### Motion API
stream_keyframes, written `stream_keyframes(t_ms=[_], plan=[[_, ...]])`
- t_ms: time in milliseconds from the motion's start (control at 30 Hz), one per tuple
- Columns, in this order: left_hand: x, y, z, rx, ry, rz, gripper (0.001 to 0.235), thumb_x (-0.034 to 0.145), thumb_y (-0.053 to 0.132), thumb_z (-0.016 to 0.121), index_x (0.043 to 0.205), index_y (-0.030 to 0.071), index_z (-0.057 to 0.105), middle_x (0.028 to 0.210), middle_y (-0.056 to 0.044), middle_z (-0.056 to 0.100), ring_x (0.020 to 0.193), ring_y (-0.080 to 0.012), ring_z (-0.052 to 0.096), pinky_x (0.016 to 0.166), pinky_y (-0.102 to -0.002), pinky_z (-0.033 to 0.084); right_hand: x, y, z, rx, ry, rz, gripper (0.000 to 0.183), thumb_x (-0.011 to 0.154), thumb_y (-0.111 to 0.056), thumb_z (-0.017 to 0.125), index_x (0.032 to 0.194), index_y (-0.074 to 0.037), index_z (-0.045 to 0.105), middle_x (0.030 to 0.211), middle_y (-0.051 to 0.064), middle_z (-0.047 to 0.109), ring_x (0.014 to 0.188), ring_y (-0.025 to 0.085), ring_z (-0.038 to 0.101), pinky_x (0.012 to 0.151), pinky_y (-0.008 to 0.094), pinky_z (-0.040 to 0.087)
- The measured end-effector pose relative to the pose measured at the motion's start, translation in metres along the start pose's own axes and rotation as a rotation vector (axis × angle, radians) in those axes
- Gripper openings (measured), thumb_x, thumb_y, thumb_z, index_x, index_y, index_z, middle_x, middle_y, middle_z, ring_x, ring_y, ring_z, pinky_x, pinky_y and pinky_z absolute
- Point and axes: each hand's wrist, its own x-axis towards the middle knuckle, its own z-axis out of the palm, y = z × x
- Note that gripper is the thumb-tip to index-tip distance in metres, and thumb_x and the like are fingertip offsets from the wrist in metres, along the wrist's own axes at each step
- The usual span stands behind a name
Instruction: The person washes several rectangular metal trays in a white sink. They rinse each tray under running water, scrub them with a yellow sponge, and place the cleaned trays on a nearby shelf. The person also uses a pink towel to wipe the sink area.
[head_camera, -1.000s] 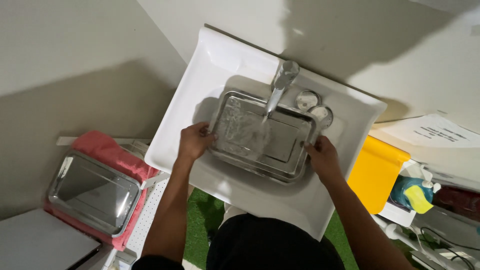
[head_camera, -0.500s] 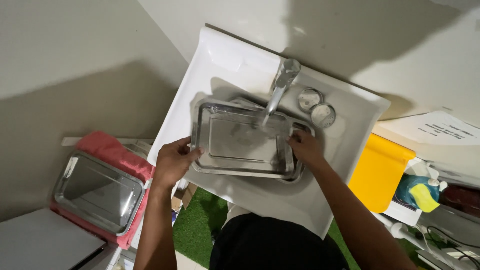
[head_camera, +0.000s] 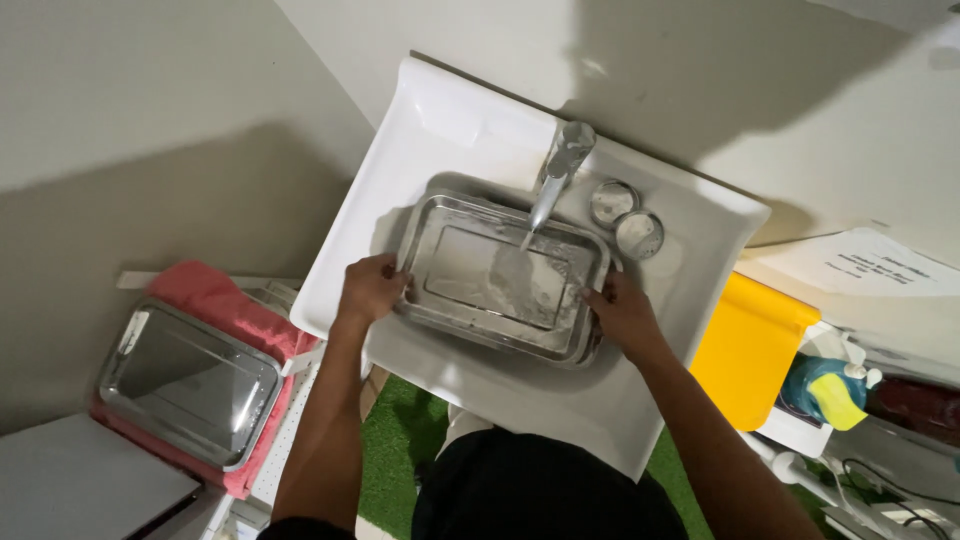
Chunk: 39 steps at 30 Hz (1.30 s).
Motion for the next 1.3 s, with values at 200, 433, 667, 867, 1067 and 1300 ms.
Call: stream_keyframes(t_ms=[200, 433, 667, 867, 1067, 1300], plan=[[0.015, 0.034, 0.025, 0.125, -0.041, -0.028, 0.024, 0.089, 0.029, 0.073, 0.101, 0.007, 0.073, 0.095, -0.018, 0.072, 0.087, -0.0366, 0.069, 0.083, -0.046, 0.055, -0.02, 0.015, -0.02, 0.116, 0.016, 0.104, 0.03, 0.094, -0.025, 0.071, 0.101, 0.001, 0.06, 0.079, 0.011, 0.063, 0.061, 0.018, 0.059, 0.054, 0.037, 0.05], [0.006, 0.056, 0.045, 0.158, -0.003, -0.004, 0.023, 0.09, 0.027, 0.071, 0.107, 0.013, 0.075, 0.105, -0.016, 0.073, 0.099, -0.0387, 0.067, 0.091, -0.047, 0.053, -0.052, 0.01, -0.049, 0.277, -0.062, 0.062, 0.026, 0.095, -0.022, 0.069, 0.095, 0.002, 0.058, 0.066, 0.012, 0.06, 0.054, 0.021, 0.058, 0.053, 0.036, 0.048], [-0.014, 0.035, 0.084, -0.565, 0.192, -0.186, 0.033, 0.093, 0.02, 0.072, 0.125, 0.012, 0.072, 0.127, -0.017, 0.071, 0.106, -0.0274, 0.068, 0.097, -0.042, 0.054, -0.007, 0.06, -0.053, 0.35, -0.133, 0.125, 0.025, 0.096, -0.017, 0.067, 0.095, 0.001, 0.05, 0.072, 0.009, 0.057, 0.06, 0.019, 0.057, 0.058, 0.037, 0.056], [-0.084, 0.074, 0.092, -1.187, 0.275, -0.434, 0.073, 0.097, 0.025, 0.074, 0.157, 0.008, 0.035, 0.156, -0.024, 0.046, 0.12, -0.03, 0.049, 0.101, -0.046, 0.04, -0.012, 0.046, -0.016, 0.515, -0.264, 0.106, 0.03, 0.093, -0.013, 0.065, 0.121, -0.01, 0.056, 0.084, 0.003, 0.061, 0.069, 0.015, 0.059, 0.062, 0.034, 0.056], [-0.088, 0.05, 0.224, -1.163, 0.225, -0.396, 0.073, 0.09, 0.014, 0.076, 0.146, -0.015, 0.039, 0.14, -0.036, 0.057, 0.123, -0.0409, 0.056, 0.104, -0.05, 0.046, 0.008, 0.04, 0.008, 0.539, -0.278, 0.106, 0.034, 0.095, -0.015, 0.065, 0.126, -0.004, 0.055, 0.097, 0.005, 0.066, 0.077, 0.016, 0.064, 0.067, 0.034, 0.057], [-0.112, 0.099, 0.155, -1.126, 0.102, -0.646, 0.052, 0.09, 0.014, 0.072, 0.136, -0.002, 0.055, 0.121, -0.023, 0.072, 0.081, -0.0427, 0.056, 0.077, -0.06, 0.049, 0.069, 0.05, -0.002, 0.465, -0.309, -0.223, 0.041, 0.092, -0.005, 0.069, 0.129, -0.002, 0.051, 0.109, 0.004, 0.065, 0.095, 0.014, 0.063, 0.084, 0.031, 0.054]])
